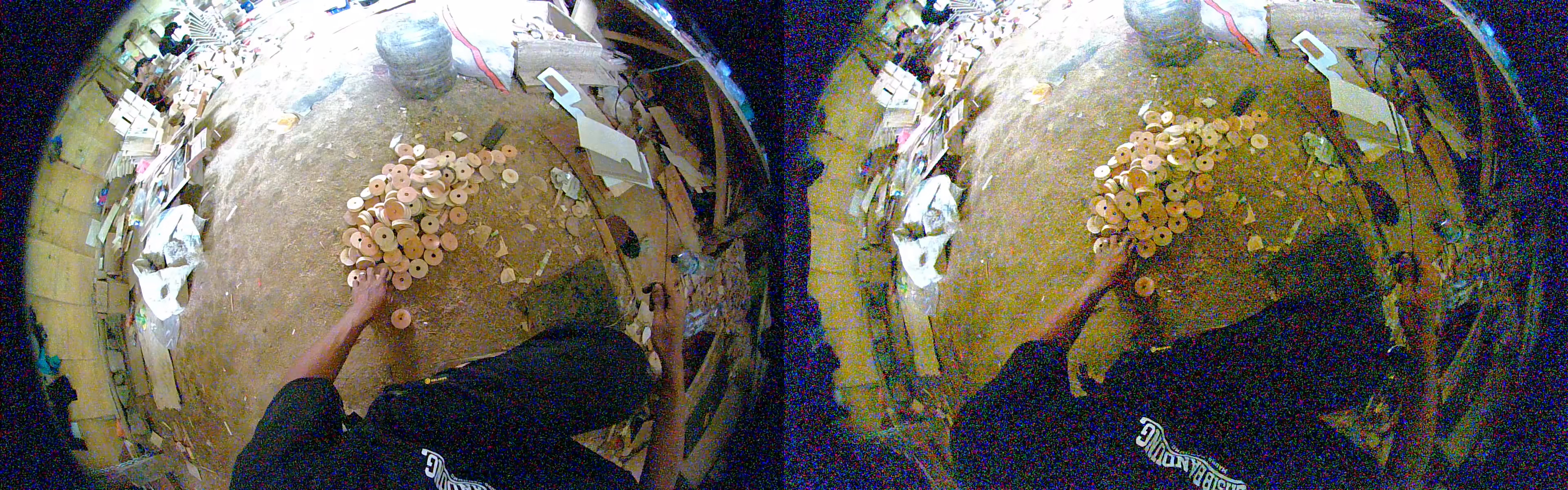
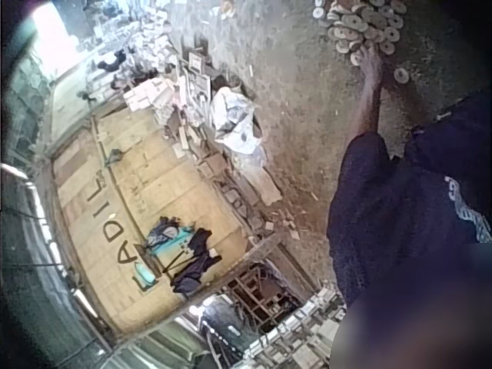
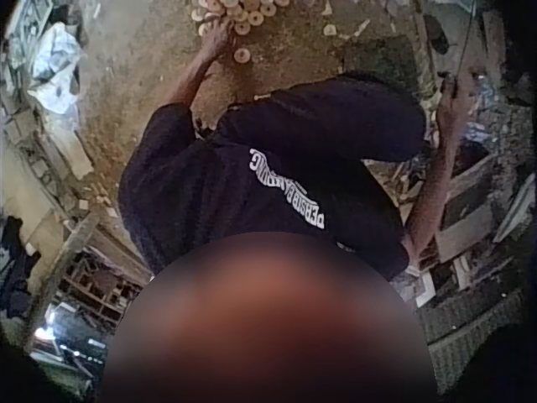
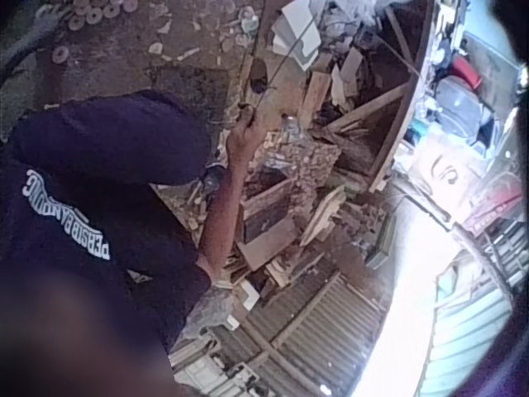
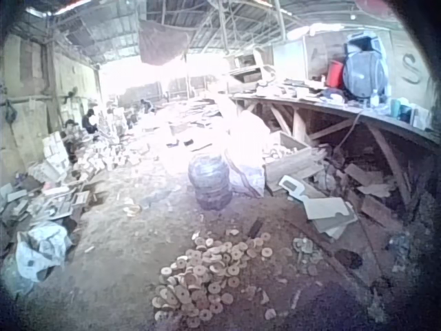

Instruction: The person sits on the floor and repeatedly picks up small wooden discs, threading them onto a metal rod. They occasionally adjust the stack and apply a dark substance to the rod. The discs accumulate on the rod as the task progresses.

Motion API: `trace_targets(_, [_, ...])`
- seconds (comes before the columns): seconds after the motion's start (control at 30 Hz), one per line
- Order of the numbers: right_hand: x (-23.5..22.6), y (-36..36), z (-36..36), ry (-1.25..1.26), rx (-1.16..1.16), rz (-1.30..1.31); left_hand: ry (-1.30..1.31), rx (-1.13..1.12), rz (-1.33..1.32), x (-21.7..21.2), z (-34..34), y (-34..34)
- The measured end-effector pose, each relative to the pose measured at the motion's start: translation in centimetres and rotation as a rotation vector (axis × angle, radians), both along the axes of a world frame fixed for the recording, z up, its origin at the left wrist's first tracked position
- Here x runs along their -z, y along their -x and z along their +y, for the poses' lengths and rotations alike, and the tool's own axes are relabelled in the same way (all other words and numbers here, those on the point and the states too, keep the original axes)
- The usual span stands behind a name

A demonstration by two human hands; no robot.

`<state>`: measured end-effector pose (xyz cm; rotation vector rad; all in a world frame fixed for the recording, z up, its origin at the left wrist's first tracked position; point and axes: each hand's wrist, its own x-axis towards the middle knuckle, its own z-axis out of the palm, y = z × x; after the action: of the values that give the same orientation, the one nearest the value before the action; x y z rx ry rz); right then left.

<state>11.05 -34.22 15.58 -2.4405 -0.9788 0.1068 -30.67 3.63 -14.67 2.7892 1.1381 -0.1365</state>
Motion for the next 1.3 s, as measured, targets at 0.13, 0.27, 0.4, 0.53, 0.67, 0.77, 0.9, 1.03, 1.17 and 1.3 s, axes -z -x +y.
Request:
trace_targets(0.13, [-0.1, 0.1, 0.1, 0.015, -0.026, -0.087, 0.109, -0.015, -0.059, -0.5, -0.4, 0.5])
trace_targets(0.27, [-0.5, 0.2, 0.1, 0.045, -0.004, -0.002, 0.148, -0.068, -0.092, -0.5, -0.4, 0.3])
trace_targets(0.4, [-0.5, 0.4, -0.1, 0.062, 0.024, -0.02, 0.177, -0.136, -0.127, -0.1, 0.7, -0.2])
trace_targets(0.53, [-0.3, 0.4, -0.3, 0.044, 0.012, -0.028, 0.272, -0.153, -0.171, -1.0, 1.8, -0.2])
trace_targets(0.67, [-0.3, 0.5, -0.3, 0.045, 0.027, 0.015, 0.213, -0.035, -0.347, -2.3, 0.5, 1.4])
trace_targets(0.77, [-0.6, 0.6, -0.2, 0.049, 0.021, 0.003, 0.321, -0.023, -0.136, -2.4, -1.8, 3.6])
trace_targets(0.9, [-0.8, 0.4, 0.0, 0.09, 0.04, 0.068, 0.233, -0.135, -0.296, -1.8, -3.2, 4.4])
trace_targets(1.03, [-0.4, 0.6, -0.1, 0.044, 0.018, 0.018, 0.29, -0.12, -0.305, -2.8, -2.6, 4.2])
trace_targets(1.17, [-0.4, 1.3, 0.0, -0.001, 0.02, -0.006, 0.338, -0.212, -0.433, -3.1, -2.2, 3.1])
trace_targets(1.3, [-1.5, 1.5, 0.3, 0.162, 0.046, -0.025, 0.221, -0.106, -0.499, -0.8, -2.1, 2.6])
